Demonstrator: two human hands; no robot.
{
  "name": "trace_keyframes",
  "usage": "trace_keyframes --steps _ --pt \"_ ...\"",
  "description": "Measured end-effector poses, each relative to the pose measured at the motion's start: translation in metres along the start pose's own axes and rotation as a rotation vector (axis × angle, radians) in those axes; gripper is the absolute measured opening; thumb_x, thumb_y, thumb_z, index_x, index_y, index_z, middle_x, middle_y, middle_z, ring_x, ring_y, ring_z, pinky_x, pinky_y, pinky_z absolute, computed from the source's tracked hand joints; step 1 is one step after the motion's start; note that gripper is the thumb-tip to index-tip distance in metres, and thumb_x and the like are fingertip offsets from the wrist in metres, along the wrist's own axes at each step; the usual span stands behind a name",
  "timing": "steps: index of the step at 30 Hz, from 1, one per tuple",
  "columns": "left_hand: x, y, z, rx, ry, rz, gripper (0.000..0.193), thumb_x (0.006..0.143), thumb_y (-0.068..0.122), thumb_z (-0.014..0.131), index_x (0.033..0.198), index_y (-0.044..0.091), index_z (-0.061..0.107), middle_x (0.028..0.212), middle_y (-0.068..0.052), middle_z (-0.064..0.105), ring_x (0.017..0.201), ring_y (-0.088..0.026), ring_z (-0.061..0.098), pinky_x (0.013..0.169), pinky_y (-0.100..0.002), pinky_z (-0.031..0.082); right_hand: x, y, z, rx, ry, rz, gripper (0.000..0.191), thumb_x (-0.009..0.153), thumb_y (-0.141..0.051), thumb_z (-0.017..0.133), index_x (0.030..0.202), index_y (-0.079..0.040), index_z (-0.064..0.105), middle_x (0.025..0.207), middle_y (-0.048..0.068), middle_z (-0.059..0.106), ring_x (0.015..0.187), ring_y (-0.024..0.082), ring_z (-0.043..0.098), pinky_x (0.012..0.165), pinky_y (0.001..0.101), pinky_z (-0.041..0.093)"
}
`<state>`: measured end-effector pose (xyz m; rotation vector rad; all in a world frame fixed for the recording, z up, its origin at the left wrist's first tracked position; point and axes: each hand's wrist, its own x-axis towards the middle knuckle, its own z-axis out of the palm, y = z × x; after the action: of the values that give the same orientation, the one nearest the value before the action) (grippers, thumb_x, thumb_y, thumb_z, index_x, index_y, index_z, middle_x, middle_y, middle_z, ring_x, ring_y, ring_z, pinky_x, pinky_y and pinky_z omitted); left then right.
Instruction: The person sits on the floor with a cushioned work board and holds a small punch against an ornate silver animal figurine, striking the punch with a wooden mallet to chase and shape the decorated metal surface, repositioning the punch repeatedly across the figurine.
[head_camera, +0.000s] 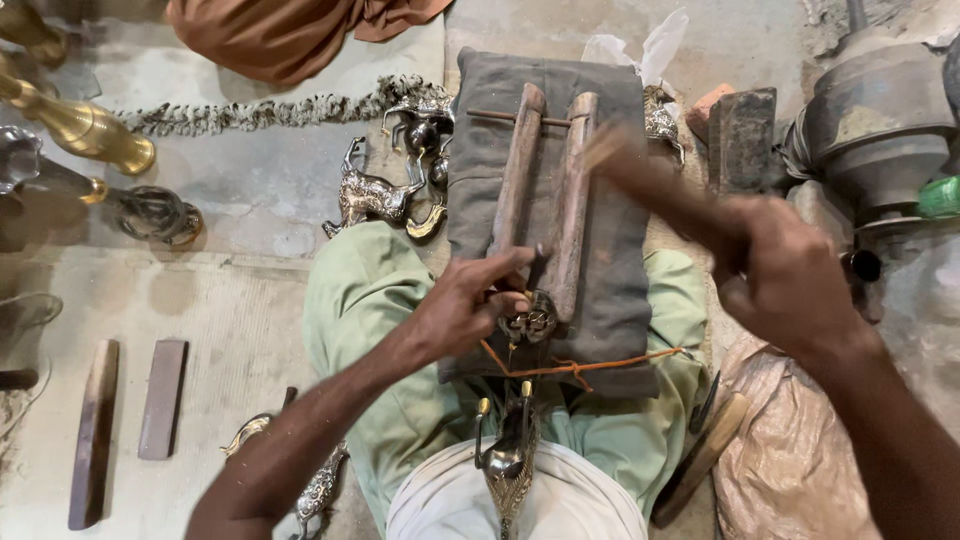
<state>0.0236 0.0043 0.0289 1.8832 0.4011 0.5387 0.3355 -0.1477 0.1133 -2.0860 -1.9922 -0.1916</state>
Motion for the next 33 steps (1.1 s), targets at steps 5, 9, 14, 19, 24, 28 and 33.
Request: trace_keyframes --steps 5,9,14,19,24,28,33 --pt "0.009 0.0 -0.011 -0.008 -0.14 0.142 0.048 0.09 -0.006 0.067 0.135 0.007 0.06 0.095 -0.01 0.076 0.084 -0.019 0.076 0.073 -0.036 0.061 -0.028 -0.005 0.009 0.231 0.108 0.08 0.043 0.087 -0.011 0.072 0.125 -0.003 0.054 0.11 0.017 0.062 0.096 0.033 0.064 0.081 0.0484 0.054" --pt "0.014 0.002 -0.02 -0.019 -0.264 0.155 0.06 0.08 -0.016 0.06 0.136 0.006 0.059 0.09 -0.012 0.072 0.081 -0.023 0.074 0.072 -0.038 0.058 -0.049 -0.002 0.016 -0.052 0.137 -0.051 0.048 0.076 -0.003 0.071 0.122 -0.004 0.055 0.111 0.018 0.067 0.1 0.037 0.066 0.08 0.0499 0.056" --pt "0.018 0.006 -0.025 0.021 -0.359 0.201 0.062 0.077 -0.018 0.059 0.134 0.007 0.06 0.095 -0.014 0.071 0.086 -0.028 0.073 0.074 -0.04 0.055 -0.069 0.0 0.028 -0.274 0.122 -0.043 0.047 0.073 -0.002 0.071 0.117 -0.004 0.056 0.107 0.017 0.068 0.1 0.04 0.067 0.081 0.0518 0.059" --pt "0.018 -0.002 -0.027 -0.02 -0.389 0.273 0.062 0.075 -0.017 0.059 0.132 0.007 0.061 0.11 -0.014 0.074 0.096 -0.029 0.074 0.077 -0.04 0.057 -0.075 0.006 0.041 -0.063 0.22 -0.033 0.038 0.089 -0.005 0.072 0.122 -0.003 0.055 0.11 0.02 0.067 0.103 0.037 0.066 0.076 0.0467 0.058" --pt "0.022 -0.016 -0.029 -0.079 -0.327 0.169 0.037 0.091 -0.001 0.07 0.125 0.006 0.058 0.1 -0.01 0.076 0.092 -0.022 0.075 0.078 -0.039 0.059 -0.075 0.013 0.042 -0.266 0.115 0.002 0.048 0.075 -0.004 0.073 0.12 -0.001 0.058 0.104 0.02 0.069 0.099 0.036 0.067 0.081 0.0505 0.06" --pt "0.029 -0.021 -0.029 -0.142 -0.311 0.163 0.045 0.093 0.008 0.076 0.133 0.005 0.054 0.101 -0.01 0.076 0.091 -0.019 0.075 0.081 -0.037 0.059 -0.066 0.015 0.038 -0.19 0.117 0.037 0.049 0.078 -0.001 0.071 0.125 -0.002 0.058 0.107 0.02 0.069 0.101 0.035 0.067 0.081 0.0481 0.06" --pt "0.031 -0.019 -0.029 -0.121 -0.369 0.154 0.048 0.092 0.007 0.072 0.138 0.007 0.056 0.095 -0.009 0.074 0.085 -0.018 0.071 0.078 -0.037 0.058 -0.051 0.007 0.036 0.14 0.177 0.143 0.043 0.086 -0.006 0.074 0.125 -0.004 0.058 0.099 0.016 0.069 0.088 0.031 0.067 0.076 0.0462 0.058"
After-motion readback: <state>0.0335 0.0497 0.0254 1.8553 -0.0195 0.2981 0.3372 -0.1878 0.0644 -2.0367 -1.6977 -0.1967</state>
